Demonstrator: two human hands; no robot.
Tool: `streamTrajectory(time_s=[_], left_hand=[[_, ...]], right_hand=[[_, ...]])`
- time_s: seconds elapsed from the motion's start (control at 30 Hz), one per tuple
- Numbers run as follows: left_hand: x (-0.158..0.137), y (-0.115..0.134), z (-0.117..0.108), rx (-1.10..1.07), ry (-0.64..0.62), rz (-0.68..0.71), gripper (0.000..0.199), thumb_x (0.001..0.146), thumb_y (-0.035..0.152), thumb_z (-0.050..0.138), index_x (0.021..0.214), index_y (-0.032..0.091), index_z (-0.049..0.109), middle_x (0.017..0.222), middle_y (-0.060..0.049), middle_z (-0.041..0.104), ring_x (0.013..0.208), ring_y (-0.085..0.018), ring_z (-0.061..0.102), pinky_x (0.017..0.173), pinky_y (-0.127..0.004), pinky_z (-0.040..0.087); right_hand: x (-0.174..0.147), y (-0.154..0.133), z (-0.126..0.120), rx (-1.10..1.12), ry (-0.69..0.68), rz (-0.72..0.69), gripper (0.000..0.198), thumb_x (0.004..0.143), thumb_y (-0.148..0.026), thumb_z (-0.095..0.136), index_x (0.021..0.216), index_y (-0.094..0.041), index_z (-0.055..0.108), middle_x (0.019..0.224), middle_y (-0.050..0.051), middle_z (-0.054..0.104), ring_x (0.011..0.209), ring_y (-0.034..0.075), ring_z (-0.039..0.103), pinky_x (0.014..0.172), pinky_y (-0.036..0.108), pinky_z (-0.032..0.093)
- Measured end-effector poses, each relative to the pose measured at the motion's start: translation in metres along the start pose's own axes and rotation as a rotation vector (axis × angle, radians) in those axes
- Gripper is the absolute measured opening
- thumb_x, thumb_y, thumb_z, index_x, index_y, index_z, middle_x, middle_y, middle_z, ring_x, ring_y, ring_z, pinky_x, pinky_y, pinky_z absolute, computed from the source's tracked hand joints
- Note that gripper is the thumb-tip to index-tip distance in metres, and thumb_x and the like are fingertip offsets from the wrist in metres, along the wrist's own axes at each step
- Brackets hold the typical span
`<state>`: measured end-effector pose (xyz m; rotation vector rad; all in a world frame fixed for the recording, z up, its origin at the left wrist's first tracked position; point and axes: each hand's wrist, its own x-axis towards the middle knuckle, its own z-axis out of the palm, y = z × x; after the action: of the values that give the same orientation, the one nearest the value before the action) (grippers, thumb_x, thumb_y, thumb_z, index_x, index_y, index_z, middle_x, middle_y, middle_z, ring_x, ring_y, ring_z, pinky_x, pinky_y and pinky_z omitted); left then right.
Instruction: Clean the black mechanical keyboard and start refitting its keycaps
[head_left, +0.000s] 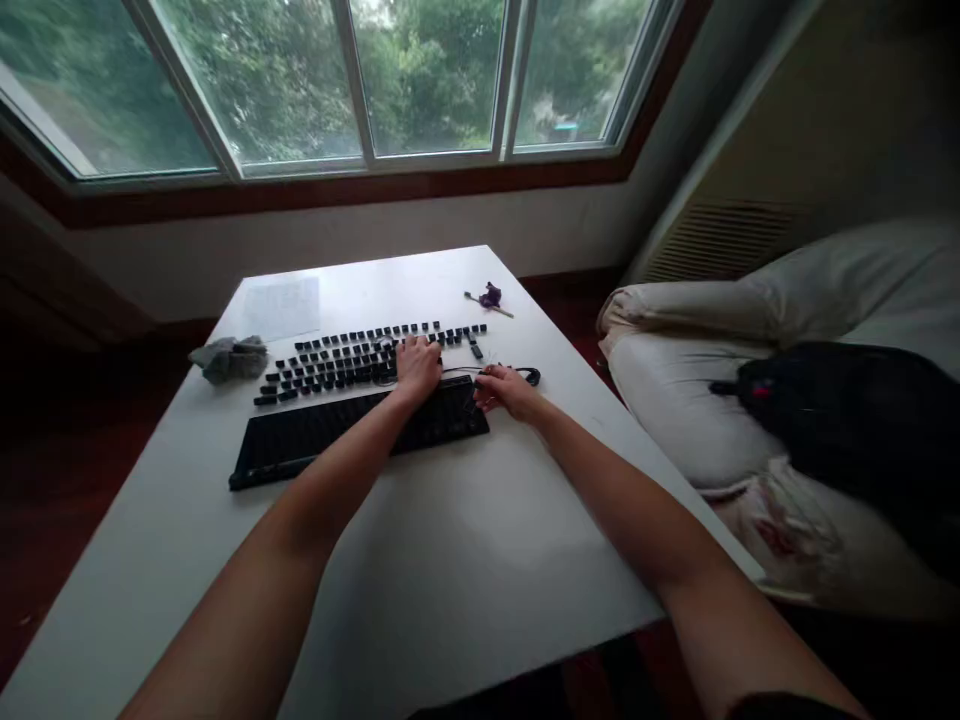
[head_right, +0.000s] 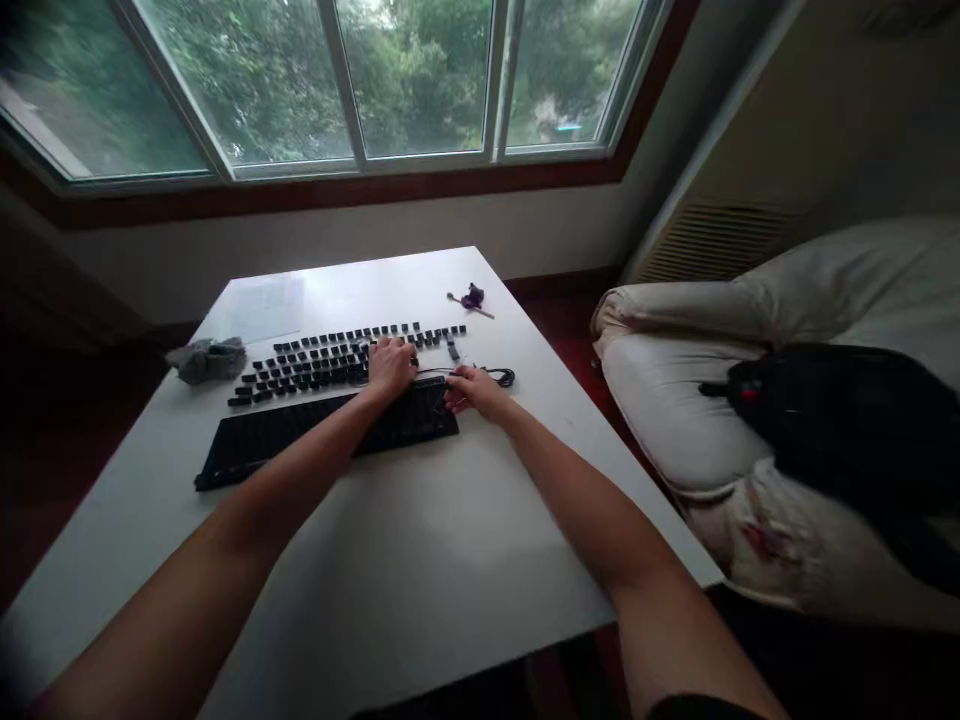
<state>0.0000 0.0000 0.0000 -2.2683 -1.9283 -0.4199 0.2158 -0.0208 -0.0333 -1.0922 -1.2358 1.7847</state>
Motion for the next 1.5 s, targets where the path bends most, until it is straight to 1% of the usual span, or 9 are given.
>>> streamTrajectory(time_s=[0.13,0.3,0.43,0.63,0.83,1.03,1.33,1.5], left_hand=[[-0.002,0.000,-0.001,-0.009,-0.003,-0.004,0.017,0.084,0.023,0.061,0.098,0.023,0.071,0.116,-0.013,0.063,0.119,-0.035,0.044,0.094,-0.048,0.035],[-0.004,-0.005,0.000,-0.040,0.010,-0.007,0.018,0.084,0.025,0.062,0.100,0.023,0.070,0.113,-0.013,0.063,0.115,-0.035,0.046,0.093,-0.048,0.035],[-0.007,-0.010,-0.001,-0.067,0.019,-0.005,0.018,0.083,0.026,0.064,0.100,0.022,0.069,0.110,-0.013,0.064,0.112,-0.035,0.047,0.091,-0.048,0.035],[-0.013,-0.013,-0.004,-0.094,0.033,0.008,0.017,0.084,0.023,0.064,0.099,0.021,0.069,0.109,-0.014,0.063,0.113,-0.036,0.046,0.093,-0.050,0.034],[-0.017,-0.016,-0.008,-0.047,0.049,0.019,0.016,0.085,0.023,0.062,0.098,0.021,0.070,0.108,-0.014,0.063,0.112,-0.036,0.047,0.092,-0.049,0.035],[-0.018,-0.018,-0.010,-0.030,0.011,-0.005,0.018,0.086,0.025,0.061,0.099,0.022,0.072,0.110,-0.014,0.063,0.114,-0.035,0.046,0.092,-0.049,0.035],[-0.016,-0.017,-0.011,-0.006,0.005,-0.010,0.019,0.087,0.022,0.057,0.098,0.022,0.072,0.108,-0.014,0.064,0.112,-0.035,0.048,0.091,-0.048,0.035],[-0.018,-0.017,-0.013,-0.021,0.012,-0.009,0.020,0.088,0.023,0.056,0.101,0.022,0.071,0.109,-0.014,0.064,0.113,-0.034,0.048,0.092,-0.048,0.035]], right_hand=[[-0.001,-0.001,0.001,0.001,0.009,-0.001,0.023,0.089,-0.027,0.068,0.102,-0.020,0.049,0.070,0.004,0.073,0.054,0.018,0.069,0.045,0.026,0.058],[-0.005,-0.005,0.004,-0.002,-0.006,-0.009,0.022,0.089,-0.029,0.069,0.097,-0.019,0.051,0.071,0.004,0.073,0.054,0.016,0.069,0.046,0.024,0.057],[-0.006,-0.007,0.005,-0.004,-0.001,-0.011,0.022,0.089,-0.029,0.069,0.098,-0.019,0.051,0.071,0.004,0.073,0.054,0.016,0.069,0.046,0.024,0.057],[-0.006,-0.007,0.006,-0.001,0.007,-0.011,0.023,0.089,-0.029,0.069,0.099,-0.019,0.051,0.071,0.003,0.073,0.054,0.016,0.069,0.046,0.024,0.058],[-0.008,-0.008,0.007,-0.004,0.003,-0.012,0.023,0.089,-0.029,0.071,0.097,-0.019,0.052,0.070,0.004,0.073,0.055,0.016,0.070,0.046,0.024,0.057],[-0.006,-0.005,0.004,-0.017,-0.002,-0.025,0.020,0.089,-0.029,0.069,0.095,-0.019,0.053,0.071,0.004,0.073,0.055,0.016,0.070,0.047,0.024,0.058],[-0.006,-0.006,0.005,-0.015,-0.004,-0.030,0.021,0.090,-0.029,0.068,0.098,-0.019,0.052,0.072,0.004,0.073,0.056,0.016,0.070,0.047,0.024,0.058],[-0.009,-0.009,0.007,-0.016,0.003,-0.014,0.022,0.090,-0.029,0.069,0.098,-0.019,0.051,0.070,0.003,0.073,0.055,0.016,0.070,0.047,0.024,0.058]])
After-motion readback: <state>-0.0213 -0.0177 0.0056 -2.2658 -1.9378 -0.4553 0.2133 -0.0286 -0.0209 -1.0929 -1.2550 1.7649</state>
